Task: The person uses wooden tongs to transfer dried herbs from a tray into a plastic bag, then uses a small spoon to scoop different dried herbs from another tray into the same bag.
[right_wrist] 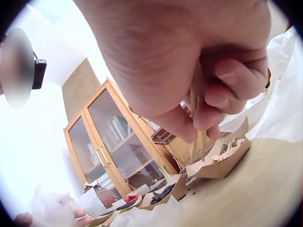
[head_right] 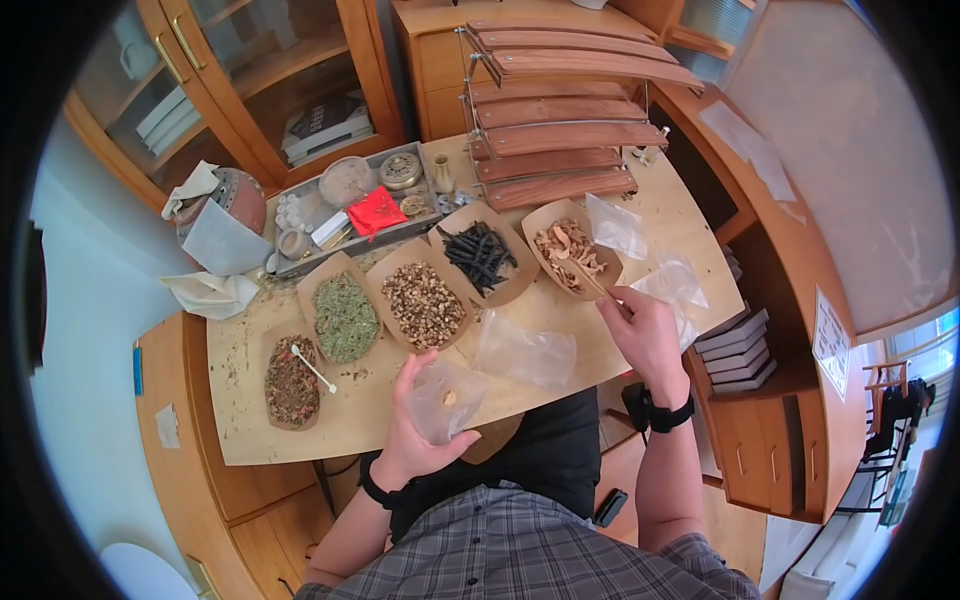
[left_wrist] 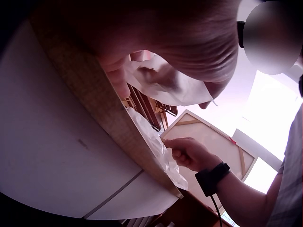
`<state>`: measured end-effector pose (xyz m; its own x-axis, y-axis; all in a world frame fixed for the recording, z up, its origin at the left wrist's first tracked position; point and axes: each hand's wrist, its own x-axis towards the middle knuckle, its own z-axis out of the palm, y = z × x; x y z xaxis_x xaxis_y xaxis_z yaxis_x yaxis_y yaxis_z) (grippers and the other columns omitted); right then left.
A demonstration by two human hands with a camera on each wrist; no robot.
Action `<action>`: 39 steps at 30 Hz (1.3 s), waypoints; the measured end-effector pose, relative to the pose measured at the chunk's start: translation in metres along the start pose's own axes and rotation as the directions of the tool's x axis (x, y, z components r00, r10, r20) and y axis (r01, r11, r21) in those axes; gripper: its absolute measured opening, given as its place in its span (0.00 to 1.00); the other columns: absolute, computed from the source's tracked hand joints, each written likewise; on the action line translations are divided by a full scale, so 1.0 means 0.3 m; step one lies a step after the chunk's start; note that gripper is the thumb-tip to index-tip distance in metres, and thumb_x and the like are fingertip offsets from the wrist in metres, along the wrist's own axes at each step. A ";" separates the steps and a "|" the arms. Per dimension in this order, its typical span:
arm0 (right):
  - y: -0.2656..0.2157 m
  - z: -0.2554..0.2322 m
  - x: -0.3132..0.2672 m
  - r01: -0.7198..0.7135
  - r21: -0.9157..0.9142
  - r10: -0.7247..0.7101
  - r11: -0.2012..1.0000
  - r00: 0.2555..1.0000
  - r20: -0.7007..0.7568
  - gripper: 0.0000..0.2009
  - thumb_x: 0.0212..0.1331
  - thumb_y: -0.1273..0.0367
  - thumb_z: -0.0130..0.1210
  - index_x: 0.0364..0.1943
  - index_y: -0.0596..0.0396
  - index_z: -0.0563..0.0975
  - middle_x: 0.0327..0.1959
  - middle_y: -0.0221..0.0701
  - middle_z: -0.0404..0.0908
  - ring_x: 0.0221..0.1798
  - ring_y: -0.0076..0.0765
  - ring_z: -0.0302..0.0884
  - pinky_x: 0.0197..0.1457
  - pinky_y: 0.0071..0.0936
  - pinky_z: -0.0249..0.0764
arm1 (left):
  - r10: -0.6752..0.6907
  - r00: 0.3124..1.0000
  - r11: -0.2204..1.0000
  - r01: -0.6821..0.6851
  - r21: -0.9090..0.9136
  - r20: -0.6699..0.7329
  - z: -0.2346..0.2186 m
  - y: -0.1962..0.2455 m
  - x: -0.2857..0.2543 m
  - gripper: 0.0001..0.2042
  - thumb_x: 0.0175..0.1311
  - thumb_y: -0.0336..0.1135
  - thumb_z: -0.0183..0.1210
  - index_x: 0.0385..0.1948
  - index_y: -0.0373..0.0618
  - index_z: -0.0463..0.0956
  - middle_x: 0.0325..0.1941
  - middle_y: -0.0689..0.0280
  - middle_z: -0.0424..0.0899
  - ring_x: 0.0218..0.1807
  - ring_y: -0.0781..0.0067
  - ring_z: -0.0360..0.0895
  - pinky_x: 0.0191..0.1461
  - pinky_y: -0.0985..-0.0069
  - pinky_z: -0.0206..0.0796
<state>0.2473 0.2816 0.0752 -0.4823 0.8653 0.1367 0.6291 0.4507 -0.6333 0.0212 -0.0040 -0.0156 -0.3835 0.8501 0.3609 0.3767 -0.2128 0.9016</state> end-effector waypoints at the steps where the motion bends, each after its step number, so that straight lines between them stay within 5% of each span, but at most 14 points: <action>1: 0.003 -0.002 0.004 -0.051 -0.023 0.051 0.998 0.999 -0.011 0.17 0.74 0.61 0.68 0.54 0.63 0.89 0.25 0.38 0.85 0.27 0.28 0.77 0.36 0.32 0.75 | -0.004 1.000 1.000 0.004 -0.006 -0.003 0.001 0.000 -0.001 0.61 0.56 0.40 0.85 0.86 0.38 0.46 0.86 0.42 0.63 0.87 0.41 0.63 0.87 0.49 0.58; 3: 0.017 -0.002 0.013 -0.100 -0.045 0.099 0.994 0.995 -0.023 0.18 0.75 0.61 0.68 0.54 0.64 0.89 0.26 0.38 0.85 0.28 0.29 0.78 0.36 0.32 0.75 | -0.006 1.000 1.000 0.006 -0.011 -0.007 0.000 -0.003 -0.002 0.61 0.56 0.40 0.85 0.86 0.38 0.46 0.86 0.41 0.63 0.87 0.41 0.63 0.87 0.49 0.58; 5: 0.057 0.004 0.029 -0.182 0.035 0.186 0.983 0.961 -0.203 0.19 0.77 0.59 0.66 0.56 0.64 0.88 0.29 0.40 0.87 0.31 0.30 0.81 0.39 0.32 0.77 | 0.000 1.000 1.000 0.000 -0.011 -0.007 -0.001 -0.007 -0.003 0.61 0.56 0.40 0.85 0.86 0.38 0.46 0.85 0.42 0.63 0.87 0.41 0.63 0.87 0.49 0.58; 10: 0.139 -0.011 0.057 -0.143 0.104 0.170 0.984 0.931 -0.323 0.20 0.78 0.59 0.65 0.58 0.64 0.87 0.32 0.38 0.88 0.34 0.30 0.83 0.42 0.32 0.78 | 0.022 1.000 1.000 -0.022 0.009 0.017 -0.005 -0.016 -0.002 0.63 0.56 0.39 0.86 0.87 0.41 0.44 0.86 0.43 0.61 0.87 0.44 0.63 0.86 0.49 0.60; 17: 0.055 -0.012 0.022 -0.220 0.072 0.229 0.973 0.961 -0.154 0.18 0.77 0.60 0.65 0.53 0.64 0.89 0.29 0.38 0.89 0.32 0.33 0.84 0.41 0.33 0.79 | 0.034 0.999 0.999 -0.035 0.036 0.038 -0.010 -0.018 -0.003 0.65 0.55 0.37 0.86 0.89 0.44 0.41 0.87 0.44 0.59 0.87 0.47 0.61 0.85 0.49 0.62; 22: 0.038 -0.003 0.026 -0.135 -0.112 0.121 0.985 0.985 -0.119 0.17 0.75 0.59 0.65 0.48 0.61 0.91 0.34 0.52 0.91 0.38 0.56 0.93 0.45 0.42 0.85 | 0.015 1.000 1.000 -0.015 0.011 0.000 -0.001 -0.010 -0.001 0.62 0.56 0.41 0.85 0.86 0.39 0.46 0.85 0.41 0.64 0.86 0.40 0.64 0.87 0.48 0.59; 25: 0.036 0.000 0.036 -0.118 -0.177 0.097 0.977 0.987 -0.126 0.18 0.75 0.58 0.63 0.47 0.60 0.91 0.35 0.52 0.91 0.40 0.60 0.92 0.46 0.45 0.85 | 0.019 1.000 1.000 -0.019 0.015 -0.003 -0.002 -0.010 -0.001 0.61 0.56 0.41 0.85 0.86 0.39 0.46 0.84 0.41 0.64 0.86 0.40 0.65 0.87 0.48 0.59; 39: -0.038 0.052 0.056 -0.012 -0.239 -0.010 0.971 0.996 -0.092 0.15 0.73 0.58 0.65 0.44 0.57 0.91 0.27 0.51 0.86 0.33 0.62 0.88 0.39 0.50 0.83 | 0.026 0.999 0.999 -0.028 0.045 0.039 -0.012 -0.009 0.001 0.64 0.55 0.36 0.86 0.88 0.44 0.42 0.87 0.44 0.59 0.88 0.45 0.61 0.87 0.49 0.60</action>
<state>0.2226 0.2876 0.0729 -0.4306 0.8772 0.2122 0.7622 0.4794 -0.4350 0.0170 -0.0050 -0.0170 -0.3407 0.8621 0.3750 0.4249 -0.2147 0.8794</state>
